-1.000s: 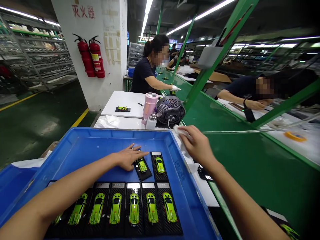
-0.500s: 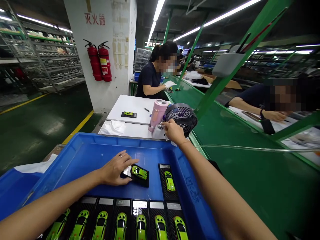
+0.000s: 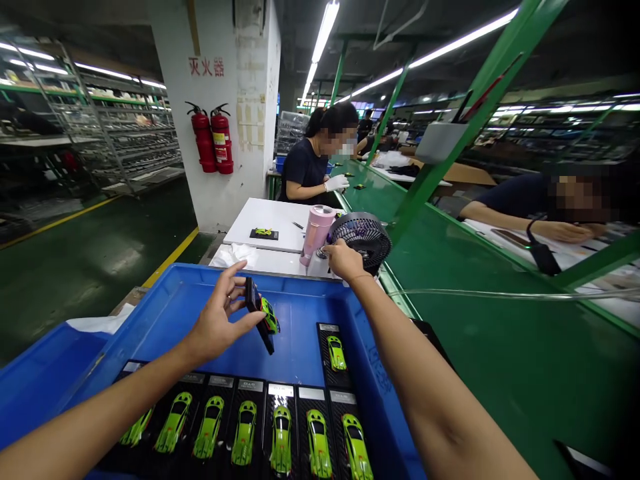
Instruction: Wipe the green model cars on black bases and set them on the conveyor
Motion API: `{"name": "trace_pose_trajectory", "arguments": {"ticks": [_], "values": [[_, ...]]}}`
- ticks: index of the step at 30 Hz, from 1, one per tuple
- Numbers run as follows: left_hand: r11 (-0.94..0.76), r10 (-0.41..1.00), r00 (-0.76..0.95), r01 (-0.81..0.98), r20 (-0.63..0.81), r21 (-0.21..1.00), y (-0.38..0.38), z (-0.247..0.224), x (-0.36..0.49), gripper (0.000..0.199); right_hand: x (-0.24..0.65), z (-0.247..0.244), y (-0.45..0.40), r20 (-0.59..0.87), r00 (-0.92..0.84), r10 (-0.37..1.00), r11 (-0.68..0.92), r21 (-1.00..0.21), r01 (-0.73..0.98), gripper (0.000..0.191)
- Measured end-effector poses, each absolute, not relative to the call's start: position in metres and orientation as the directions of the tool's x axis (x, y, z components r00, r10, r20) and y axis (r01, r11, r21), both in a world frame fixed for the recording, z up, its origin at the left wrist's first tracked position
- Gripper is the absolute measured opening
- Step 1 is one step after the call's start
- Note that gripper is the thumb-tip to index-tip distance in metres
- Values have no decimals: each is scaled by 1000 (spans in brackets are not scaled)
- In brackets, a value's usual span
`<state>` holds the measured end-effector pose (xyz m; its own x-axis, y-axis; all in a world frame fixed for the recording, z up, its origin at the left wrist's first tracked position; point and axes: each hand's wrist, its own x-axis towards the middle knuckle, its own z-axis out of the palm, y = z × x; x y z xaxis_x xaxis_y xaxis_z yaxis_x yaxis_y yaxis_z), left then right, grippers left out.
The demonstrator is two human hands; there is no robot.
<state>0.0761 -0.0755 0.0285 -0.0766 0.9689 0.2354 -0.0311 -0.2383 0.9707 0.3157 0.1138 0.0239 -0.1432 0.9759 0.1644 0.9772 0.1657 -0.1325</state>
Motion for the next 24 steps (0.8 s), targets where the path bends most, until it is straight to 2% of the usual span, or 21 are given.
{"name": "trace_pose_trajectory", "arguments": {"ticks": [3, 6, 9, 11, 12, 14, 16, 20, 24], "values": [[-174, 976, -165, -214, 140, 961, -98, 45, 79, 70, 316, 38, 109, 219, -147, 965, 194, -212, 958, 27], [-67, 980, -200, -373, -10, 925, -118, 53, 81, 58, 320, 63, 87, 345, -143, 928, 259, -317, 912, 23], [-13, 959, -248, -519, -136, 855, -132, 50, 87, 46, 323, 79, 32, 482, -176, 858, 399, -412, 819, 26], [29, 948, -234, -612, -215, 790, -138, 44, 96, 41, 325, 77, -21, 518, -250, 818, 510, -453, 731, 27], [71, 948, -192, -653, -255, 754, -141, 40, 101, 40, 326, 72, -49, 532, -305, 790, 578, -479, 661, 27], [185, 941, -75, -704, -331, 686, -146, 32, 115, 43, 325, 58, -100, 600, -393, 697, 717, -599, 357, 32], [264, 928, 6, -716, -373, 646, -153, 26, 128, 49, 320, 45, -139, 609, -407, 680, 726, -636, 262, 38], [262, 935, 5, -682, -354, 683, -168, 20, 146, 57, 306, 33, -173, 581, -456, 674, 728, -626, 278, 46], [237, 945, -32, -622, -326, 746, -176, 20, 152, 57, 300, 31, -177, 561, -540, 628, 777, -500, 383, 43]]}}
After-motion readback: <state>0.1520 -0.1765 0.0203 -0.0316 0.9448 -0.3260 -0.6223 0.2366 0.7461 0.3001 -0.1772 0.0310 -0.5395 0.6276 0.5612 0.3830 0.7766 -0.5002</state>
